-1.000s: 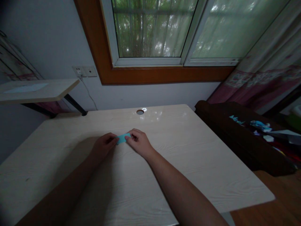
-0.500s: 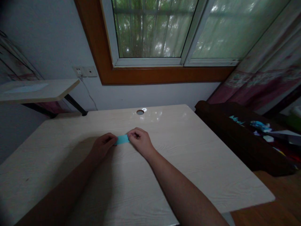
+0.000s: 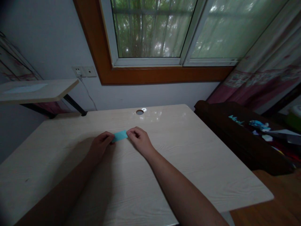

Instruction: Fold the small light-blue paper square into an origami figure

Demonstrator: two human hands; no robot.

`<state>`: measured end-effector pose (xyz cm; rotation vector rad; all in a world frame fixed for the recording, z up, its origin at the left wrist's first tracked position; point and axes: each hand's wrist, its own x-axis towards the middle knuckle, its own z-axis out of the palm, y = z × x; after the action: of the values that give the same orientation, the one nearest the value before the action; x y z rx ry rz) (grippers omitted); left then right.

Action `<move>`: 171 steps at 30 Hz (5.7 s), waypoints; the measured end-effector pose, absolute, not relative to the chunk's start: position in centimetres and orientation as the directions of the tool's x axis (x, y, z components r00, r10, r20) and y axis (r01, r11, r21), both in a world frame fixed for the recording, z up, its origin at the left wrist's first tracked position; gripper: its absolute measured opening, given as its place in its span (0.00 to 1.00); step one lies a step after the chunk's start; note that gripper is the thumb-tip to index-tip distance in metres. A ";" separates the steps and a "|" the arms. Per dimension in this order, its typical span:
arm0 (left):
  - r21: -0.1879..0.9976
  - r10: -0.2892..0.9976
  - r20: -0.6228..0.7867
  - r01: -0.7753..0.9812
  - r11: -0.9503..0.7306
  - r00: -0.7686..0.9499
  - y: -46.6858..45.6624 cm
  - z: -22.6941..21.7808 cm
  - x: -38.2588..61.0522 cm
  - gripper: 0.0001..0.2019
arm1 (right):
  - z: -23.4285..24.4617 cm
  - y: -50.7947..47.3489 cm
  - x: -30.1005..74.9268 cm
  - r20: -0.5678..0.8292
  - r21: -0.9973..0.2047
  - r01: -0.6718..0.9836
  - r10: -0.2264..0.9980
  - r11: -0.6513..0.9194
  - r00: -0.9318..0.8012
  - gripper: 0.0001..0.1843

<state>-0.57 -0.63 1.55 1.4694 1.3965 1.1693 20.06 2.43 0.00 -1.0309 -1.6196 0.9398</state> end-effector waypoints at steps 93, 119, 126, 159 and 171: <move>0.877 0.971 0.232 0.419 -0.235 0.059 -0.4 0.5 -0.5 0.11 | -0.4 2.3 19.9 0.192 -0.955 0.147 0.917 0.256 -0.349 0.13; 0.954 0.989 0.137 0.261 -0.146 0.051 -0.5 1.0 -0.6 0.12 | -0.4 2.3 20.2 0.137 -0.986 0.017 0.859 0.166 -0.493 0.16; 0.945 0.988 0.145 0.289 -0.155 0.055 -0.5 1.0 -0.7 0.12 | -0.1 2.1 20.2 0.122 -0.984 0.058 0.871 0.170 -0.475 0.16; 0.927 0.990 0.143 0.348 -0.142 0.022 -0.4 1.0 -0.6 0.14 | -0.3 2.2 20.2 0.117 -0.980 0.083 0.860 0.181 -0.497 0.15; 0.918 0.985 0.156 0.358 -0.172 0.073 -0.4 0.9 -0.6 0.13 | 0.2 2.0 20.0 0.124 -0.971 0.123 0.871 0.205 -0.476 0.14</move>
<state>-0.58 -0.37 0.95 1.6304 1.3603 1.1010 20.05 2.04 0.17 -0.9322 -1.7681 1.3290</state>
